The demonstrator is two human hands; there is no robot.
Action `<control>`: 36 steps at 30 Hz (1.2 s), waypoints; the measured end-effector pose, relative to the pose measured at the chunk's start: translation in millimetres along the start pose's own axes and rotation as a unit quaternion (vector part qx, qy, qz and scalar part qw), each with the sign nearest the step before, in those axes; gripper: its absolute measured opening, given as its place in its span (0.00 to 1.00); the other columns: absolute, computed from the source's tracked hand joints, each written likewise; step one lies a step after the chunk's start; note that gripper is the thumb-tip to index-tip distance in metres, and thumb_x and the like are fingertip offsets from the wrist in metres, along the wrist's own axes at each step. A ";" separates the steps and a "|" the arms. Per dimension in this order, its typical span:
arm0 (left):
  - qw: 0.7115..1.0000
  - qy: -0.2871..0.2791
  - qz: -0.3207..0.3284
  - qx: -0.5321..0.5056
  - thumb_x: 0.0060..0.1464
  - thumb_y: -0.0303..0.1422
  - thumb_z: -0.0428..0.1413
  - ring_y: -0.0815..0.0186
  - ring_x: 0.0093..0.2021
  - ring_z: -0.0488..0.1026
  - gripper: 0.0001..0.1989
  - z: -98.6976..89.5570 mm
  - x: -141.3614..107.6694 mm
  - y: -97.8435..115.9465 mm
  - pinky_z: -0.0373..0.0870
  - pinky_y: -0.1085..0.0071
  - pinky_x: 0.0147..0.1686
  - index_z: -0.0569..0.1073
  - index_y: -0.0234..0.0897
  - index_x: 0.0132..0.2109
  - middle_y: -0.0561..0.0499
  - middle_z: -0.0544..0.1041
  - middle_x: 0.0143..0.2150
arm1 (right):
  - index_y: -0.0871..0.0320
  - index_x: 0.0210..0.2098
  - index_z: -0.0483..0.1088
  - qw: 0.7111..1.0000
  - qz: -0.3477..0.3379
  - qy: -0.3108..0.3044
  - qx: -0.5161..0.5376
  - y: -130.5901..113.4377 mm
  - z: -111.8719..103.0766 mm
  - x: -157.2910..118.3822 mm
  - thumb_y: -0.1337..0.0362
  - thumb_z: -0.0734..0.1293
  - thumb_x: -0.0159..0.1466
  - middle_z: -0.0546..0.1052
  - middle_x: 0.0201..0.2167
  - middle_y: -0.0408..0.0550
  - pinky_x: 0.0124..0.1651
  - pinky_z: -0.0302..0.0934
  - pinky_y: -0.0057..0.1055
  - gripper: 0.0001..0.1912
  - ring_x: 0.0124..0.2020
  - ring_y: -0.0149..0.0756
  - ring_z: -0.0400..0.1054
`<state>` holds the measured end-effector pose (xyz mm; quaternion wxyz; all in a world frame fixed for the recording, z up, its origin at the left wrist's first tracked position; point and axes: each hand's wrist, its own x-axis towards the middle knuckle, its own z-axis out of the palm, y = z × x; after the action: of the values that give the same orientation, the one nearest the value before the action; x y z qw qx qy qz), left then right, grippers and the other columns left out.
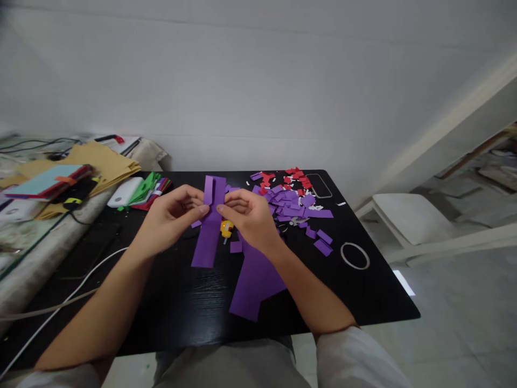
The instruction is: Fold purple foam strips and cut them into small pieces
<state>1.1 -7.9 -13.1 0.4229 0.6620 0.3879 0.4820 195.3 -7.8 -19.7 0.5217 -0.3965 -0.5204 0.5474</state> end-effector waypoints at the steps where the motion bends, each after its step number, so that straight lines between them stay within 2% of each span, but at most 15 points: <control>1: 1.000 -0.002 0.001 0.001 0.56 0.34 0.67 0.71 0.30 0.74 0.09 -0.3 0.4 -0.5 0.73 0.76 0.31 0.77 0.37 0.40 0.53 0.77 0.31 | 0.55 0.34 0.76 1.000 -0.002 -0.002 -0.004 -0.5 0.3 -0.3 0.58 0.83 0.50 0.80 0.30 0.42 0.41 0.76 0.33 0.18 0.33 0.34 0.77; 6: 1.000 0.005 0.017 0.005 0.55 0.32 0.67 0.72 0.27 0.73 0.08 -1.8 2.3 -2.4 0.71 0.77 0.28 0.76 0.37 0.35 0.54 0.77 0.29 | 0.55 0.33 0.76 1.000 -0.014 -0.011 -0.007 1.1 0.0 0.5 0.57 0.83 0.50 0.80 0.29 0.42 0.39 0.76 0.33 0.18 0.32 0.34 0.77; 12: 0.998 0.012 0.066 -0.005 0.56 0.33 0.67 0.69 0.30 0.76 0.06 0.2 1.6 -0.8 0.73 0.74 0.30 0.80 0.38 0.40 0.51 0.80 0.32 | 0.55 0.33 0.78 0.999 -0.049 -0.024 0.002 1.0 -1.2 -0.3 0.57 0.82 0.53 0.81 0.31 0.43 0.41 0.76 0.34 0.15 0.34 0.34 0.77; 15: 0.996 0.017 0.086 0.014 0.58 0.33 0.65 0.68 0.31 0.76 0.03 -0.3 0.8 1.3 0.73 0.72 0.30 0.81 0.39 0.38 0.50 0.81 0.33 | 0.53 0.33 0.79 0.996 -0.074 -0.039 0.004 -1.8 -2.4 -2.2 0.58 0.80 0.57 0.82 0.33 0.43 0.44 0.76 0.34 0.09 0.36 0.34 0.78; 19: 0.996 0.011 0.084 0.020 0.58 0.32 0.63 0.67 0.32 0.76 0.02 -1.8 0.0 2.9 0.73 0.71 0.31 0.81 0.40 0.37 0.50 0.80 0.34 | 0.52 0.34 0.80 0.997 -0.061 -0.053 0.002 -4.3 -4.7 -4.1 0.62 0.77 0.59 0.83 0.34 0.43 0.47 0.77 0.36 0.04 0.38 0.36 0.79; 22: 0.996 0.016 0.086 0.034 0.58 0.31 0.62 0.67 0.32 0.77 0.02 -2.9 -0.8 2.7 0.73 0.71 0.31 0.81 0.39 0.37 0.50 0.80 0.33 | 0.53 0.35 0.81 0.997 -0.059 -0.058 -0.001 -4.6 -5.2 -4.9 0.61 0.74 0.62 0.83 0.34 0.44 0.46 0.77 0.36 0.04 0.38 0.35 0.79; 26: 0.990 -0.005 0.116 0.075 0.61 0.29 0.60 0.66 0.36 0.78 0.04 -6.9 -3.1 2.2 0.75 0.71 0.35 0.81 0.39 0.40 0.49 0.82 0.36 | 0.54 0.34 0.80 0.996 -0.072 -0.041 -0.017 -4.8 -2.2 -6.8 0.58 0.79 0.59 0.83 0.33 0.44 0.43 0.76 0.34 0.09 0.36 0.35 0.78; 29: 0.986 -0.027 0.136 0.097 0.63 0.30 0.59 0.65 0.38 0.78 0.05 -9.7 -5.3 1.8 0.75 0.70 0.37 0.80 0.39 0.43 0.48 0.82 0.39 | 0.54 0.34 0.78 0.996 -0.085 -0.025 -0.017 -4.6 1.2 -9.1 0.56 0.81 0.56 0.83 0.34 0.44 0.45 0.77 0.35 0.13 0.38 0.36 0.79; 32: 0.986 -0.002 0.145 0.076 0.63 0.31 0.61 0.66 0.38 0.79 0.06 -6.9 -6.7 2.2 0.76 0.71 0.38 0.78 0.39 0.47 0.49 0.81 0.40 | 0.54 0.37 0.77 0.993 -0.112 -0.001 -0.028 -3.3 3.2 -11.6 0.56 0.81 0.57 0.83 0.35 0.45 0.48 0.78 0.35 0.14 0.39 0.36 0.80; 36: 0.990 0.030 0.117 0.077 0.61 0.35 0.65 0.68 0.34 0.79 0.10 1.8 -7.1 3.9 0.76 0.74 0.33 0.79 0.39 0.47 0.51 0.82 0.36 | 0.53 0.40 0.77 0.986 -0.162 0.017 -0.047 0.3 3.8 -13.7 0.59 0.79 0.60 0.83 0.37 0.45 0.50 0.79 0.36 0.11 0.40 0.36 0.81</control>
<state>1.6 -16.1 -12.0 0.2999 0.7187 0.3563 0.5164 193.5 -21.9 -21.0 0.5933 -0.3399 -0.5940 0.4239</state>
